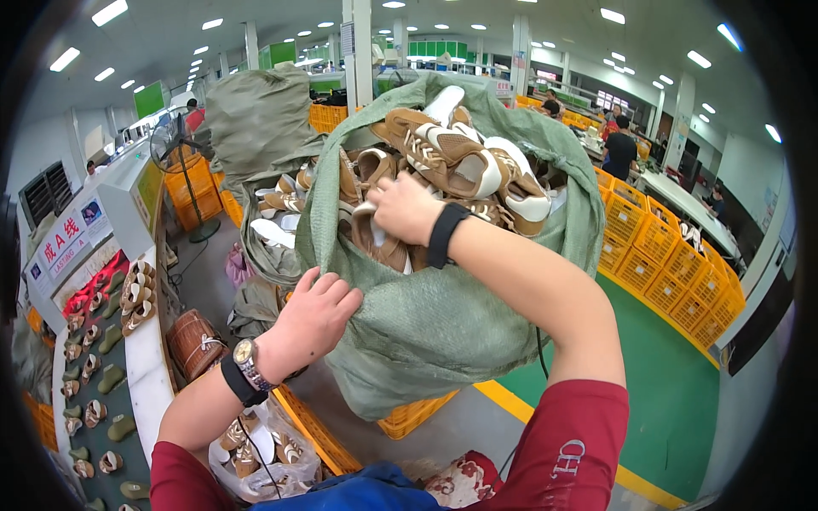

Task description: Sorting shoe lasts and finished shoes on an assembly line.

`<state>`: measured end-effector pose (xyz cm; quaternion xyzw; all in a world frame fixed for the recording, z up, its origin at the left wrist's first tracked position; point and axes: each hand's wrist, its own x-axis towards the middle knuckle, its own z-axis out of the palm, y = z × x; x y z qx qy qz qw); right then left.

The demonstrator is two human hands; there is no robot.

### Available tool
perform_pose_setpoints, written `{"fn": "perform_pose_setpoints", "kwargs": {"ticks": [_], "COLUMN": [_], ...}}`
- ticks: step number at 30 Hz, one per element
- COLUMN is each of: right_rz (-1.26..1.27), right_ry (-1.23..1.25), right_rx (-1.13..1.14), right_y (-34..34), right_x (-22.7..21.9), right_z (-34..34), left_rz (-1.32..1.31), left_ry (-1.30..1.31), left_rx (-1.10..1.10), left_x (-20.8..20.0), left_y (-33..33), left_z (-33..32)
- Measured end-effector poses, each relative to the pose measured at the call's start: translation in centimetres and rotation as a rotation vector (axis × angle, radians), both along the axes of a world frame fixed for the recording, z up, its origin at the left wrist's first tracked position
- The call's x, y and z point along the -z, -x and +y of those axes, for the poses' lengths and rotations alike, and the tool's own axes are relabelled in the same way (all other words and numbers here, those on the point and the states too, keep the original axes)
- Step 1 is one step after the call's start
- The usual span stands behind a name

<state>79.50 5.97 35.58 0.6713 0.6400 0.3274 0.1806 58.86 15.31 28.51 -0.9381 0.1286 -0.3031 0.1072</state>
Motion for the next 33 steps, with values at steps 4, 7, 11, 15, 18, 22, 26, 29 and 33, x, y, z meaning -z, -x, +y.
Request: {"fn": "perform_pose_setpoints", "kwargs": {"ticks": [4,7,11,15,18,22,26,29,33], "right_rz": [-0.254,-0.228,-0.062,0.037,0.094,0.056,0.022,0.269,0.216], "right_ry": [-0.471,-0.551,-0.682,-0.809,-0.845,-0.748,-0.824,-0.803,-0.851], "right_rx": [0.029,0.170,0.048,-0.147,-0.061,0.069,0.110,0.273,0.466], "right_y": [0.3,2.1,5.5,9.6,8.6,5.1,1.7,-1.6,-5.5], "right_x": [-4.4,-6.3,-6.5,-4.5,-3.9,-5.4,-8.5,-10.6,-11.0], "right_z": [-3.2,-5.6,-8.1,-8.4,-8.1,-7.2,-5.7,-4.9,-4.5], "left_rz": [0.005,0.014,-0.069,-0.044,0.029,-0.156,-0.122,0.168,0.072], "left_ry": [0.009,0.048,0.284,0.873,1.124,0.447,0.195,0.130,-0.038], "left_rx": [-0.006,-0.018,0.016,0.051,0.058,0.126,0.067,-0.173,-0.244], "left_x": [0.8,0.6,-1.7,-4.4,-4.0,-3.1,-3.3,-2.7,-0.7], "left_y": [0.0,-0.3,0.4,1.1,1.7,1.2,-0.9,-1.6,-2.2], "left_z": [0.1,0.1,-0.3,0.3,1.0,1.2,0.9,2.8,5.4]}}
